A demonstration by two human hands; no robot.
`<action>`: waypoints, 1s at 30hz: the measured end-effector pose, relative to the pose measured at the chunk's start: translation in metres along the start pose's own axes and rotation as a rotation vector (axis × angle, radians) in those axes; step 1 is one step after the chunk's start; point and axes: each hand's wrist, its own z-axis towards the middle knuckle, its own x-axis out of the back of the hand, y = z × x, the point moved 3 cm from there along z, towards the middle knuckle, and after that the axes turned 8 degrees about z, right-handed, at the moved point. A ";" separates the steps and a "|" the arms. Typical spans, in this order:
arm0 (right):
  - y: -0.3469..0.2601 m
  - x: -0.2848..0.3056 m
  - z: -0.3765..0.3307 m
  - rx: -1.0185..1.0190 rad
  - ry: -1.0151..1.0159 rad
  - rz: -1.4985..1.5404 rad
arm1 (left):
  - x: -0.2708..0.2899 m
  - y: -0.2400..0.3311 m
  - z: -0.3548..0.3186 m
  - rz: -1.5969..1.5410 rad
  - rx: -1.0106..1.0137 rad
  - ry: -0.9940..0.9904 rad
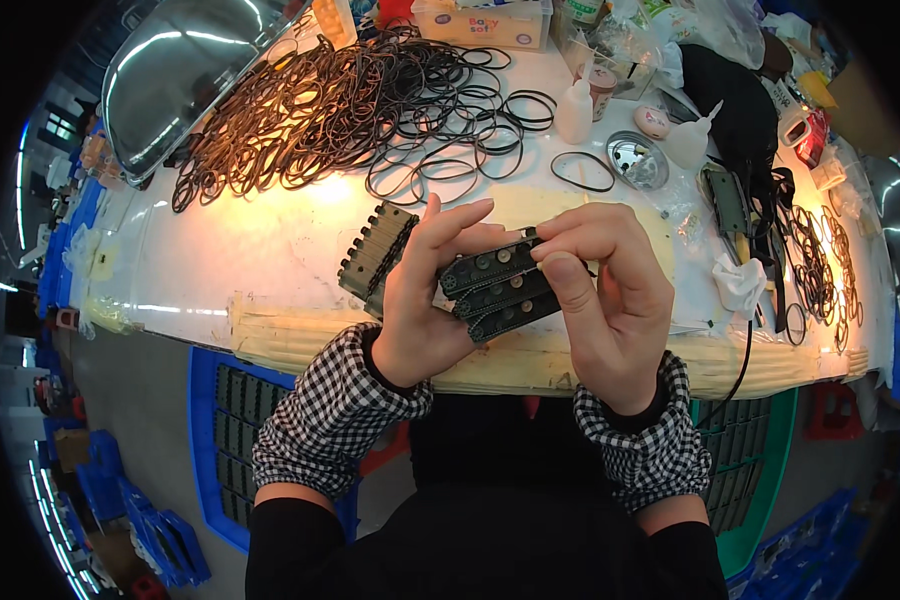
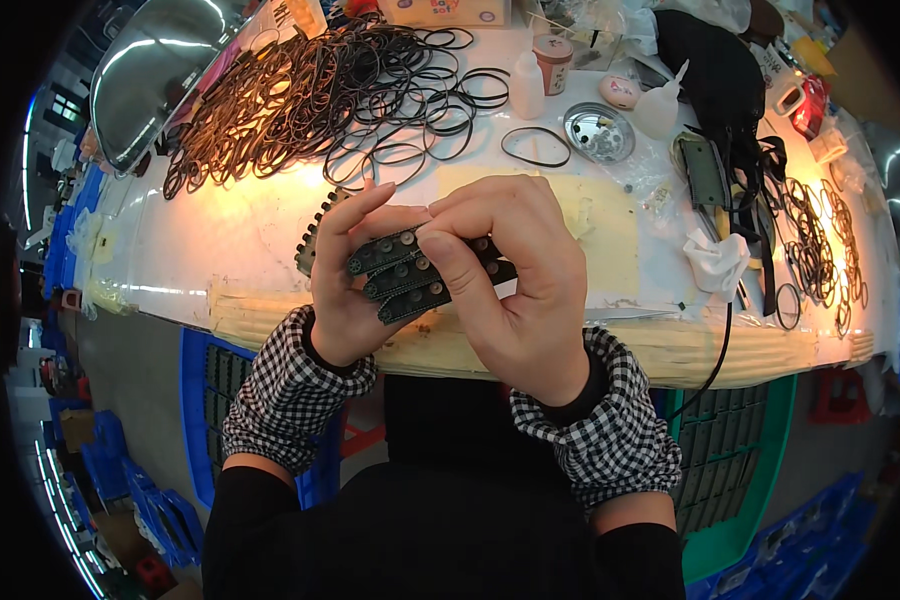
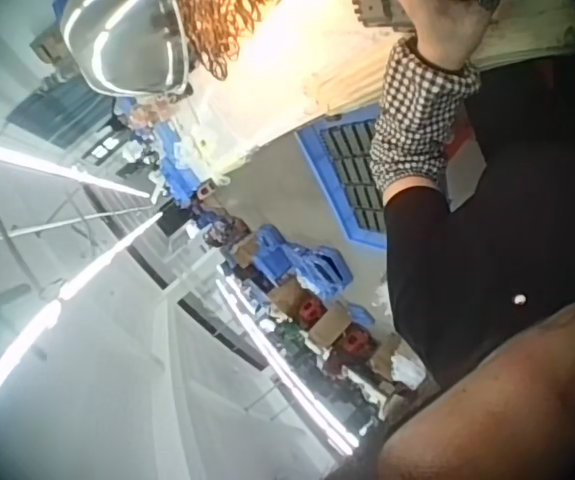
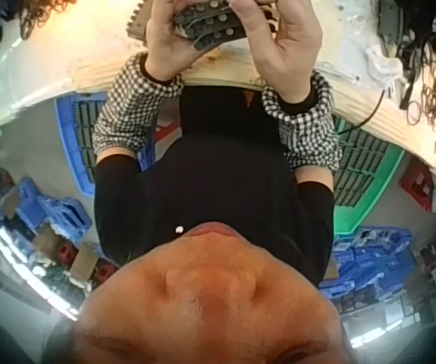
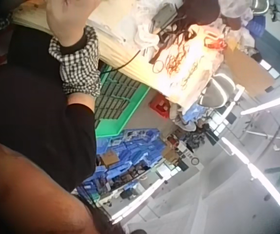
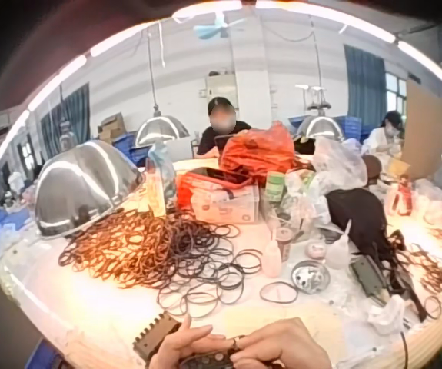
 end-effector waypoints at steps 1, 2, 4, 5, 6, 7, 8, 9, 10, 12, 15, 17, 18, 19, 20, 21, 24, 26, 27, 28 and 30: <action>0.000 0.000 0.000 -0.001 0.000 -0.001 | 0.000 0.000 0.000 0.000 -0.001 0.001; 0.000 -0.001 0.000 -0.003 0.001 -0.002 | 0.000 0.000 0.000 0.002 -0.002 0.002; 0.000 -0.002 -0.001 -0.008 0.003 -0.006 | 0.000 0.000 0.000 0.007 -0.005 0.003; 0.000 -0.001 -0.001 -0.005 0.003 -0.010 | 0.000 0.000 0.000 0.006 -0.004 0.001; -0.001 -0.001 -0.001 -0.002 0.003 -0.015 | 0.000 0.000 0.000 0.005 -0.004 0.000; -0.001 -0.001 -0.001 0.002 0.002 -0.018 | 0.000 0.000 0.000 0.002 0.000 -0.001; 0.000 -0.001 -0.001 -0.005 0.005 -0.018 | 0.000 0.000 0.000 0.001 -0.001 -0.001; -0.001 -0.002 -0.001 -0.012 0.008 -0.018 | 0.000 0.000 0.000 -0.001 -0.001 0.000; 0.000 -0.002 -0.001 -0.020 0.011 -0.014 | 0.000 0.000 -0.001 0.002 -0.002 0.004; 0.001 -0.003 -0.002 -0.021 0.006 -0.006 | 0.001 0.000 -0.001 0.004 -0.001 0.009; -0.001 -0.001 -0.002 -0.062 0.022 0.020 | 0.000 -0.001 -0.001 -0.013 0.006 0.007; -0.003 0.005 0.000 -0.070 0.080 0.047 | 0.000 -0.001 -0.001 -0.016 0.013 0.003; -0.004 0.011 0.002 -0.058 0.129 0.059 | 0.000 -0.001 -0.001 -0.013 0.011 0.004; -0.003 0.017 0.003 -0.047 0.178 0.072 | 0.000 -0.001 0.000 -0.002 0.000 0.008; -0.001 0.024 0.004 -0.026 0.208 -0.007 | 0.000 -0.001 0.000 -0.001 -0.006 0.010; 0.001 0.032 0.004 -0.004 0.239 -0.086 | 0.001 0.000 0.001 -0.001 -0.007 0.010; 0.004 0.051 0.004 0.108 0.213 -0.523 | 0.002 -0.001 0.001 -0.026 0.003 0.007; 0.005 0.053 0.005 0.168 0.170 -0.758 | 0.003 -0.001 0.000 -0.018 -0.003 0.000; 0.008 0.052 0.006 0.172 0.127 -0.779 | 0.004 0.000 0.000 -0.012 -0.011 -0.006; 0.010 0.051 0.007 0.177 0.086 -0.803 | 0.004 0.000 0.001 -0.001 -0.035 -0.018; 0.016 0.050 0.005 0.140 0.004 -0.843 | 0.003 0.000 0.002 -0.008 -0.040 -0.019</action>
